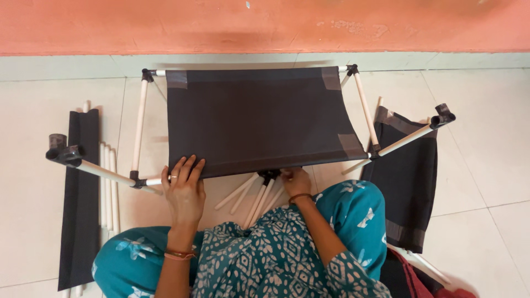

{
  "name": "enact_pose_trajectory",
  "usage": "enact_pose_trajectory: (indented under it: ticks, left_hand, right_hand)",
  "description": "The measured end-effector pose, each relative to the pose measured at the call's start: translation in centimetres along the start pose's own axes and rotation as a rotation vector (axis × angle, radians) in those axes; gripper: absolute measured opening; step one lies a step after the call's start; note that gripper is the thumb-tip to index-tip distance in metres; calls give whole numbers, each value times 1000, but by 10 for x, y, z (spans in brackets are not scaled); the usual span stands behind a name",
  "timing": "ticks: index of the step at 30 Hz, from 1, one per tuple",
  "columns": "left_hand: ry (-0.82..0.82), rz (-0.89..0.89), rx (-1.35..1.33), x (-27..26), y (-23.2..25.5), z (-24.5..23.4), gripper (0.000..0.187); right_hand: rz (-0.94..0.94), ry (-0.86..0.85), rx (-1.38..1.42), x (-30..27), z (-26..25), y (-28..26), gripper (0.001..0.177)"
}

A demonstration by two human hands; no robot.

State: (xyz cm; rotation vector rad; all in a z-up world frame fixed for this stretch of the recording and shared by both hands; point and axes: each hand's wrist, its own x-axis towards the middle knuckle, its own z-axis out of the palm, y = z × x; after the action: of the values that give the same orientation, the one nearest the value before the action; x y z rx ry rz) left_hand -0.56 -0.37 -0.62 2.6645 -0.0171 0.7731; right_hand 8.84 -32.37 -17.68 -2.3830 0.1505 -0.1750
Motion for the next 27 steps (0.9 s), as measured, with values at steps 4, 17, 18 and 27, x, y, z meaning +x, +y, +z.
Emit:
enact_pose_trajectory:
  ticks: [4,17,18,27]
  left_hand:
    - [-8,-7,-16,1,-4,-1,46]
    - [-6,6,-3,-3,-11,3,46]
    - [-6,6,3,-3,-11,2,47]
    - [-10,-34,53,-8,-14,-2,44]
  right_hand:
    - [0,142,149,3,-24,9,16]
    - [-43,142,226,-45,-141,-56,13]
    - [-43,144,228,-50,-148,-61,14]
    - [-197,352,232,-53,-192,-86,15]
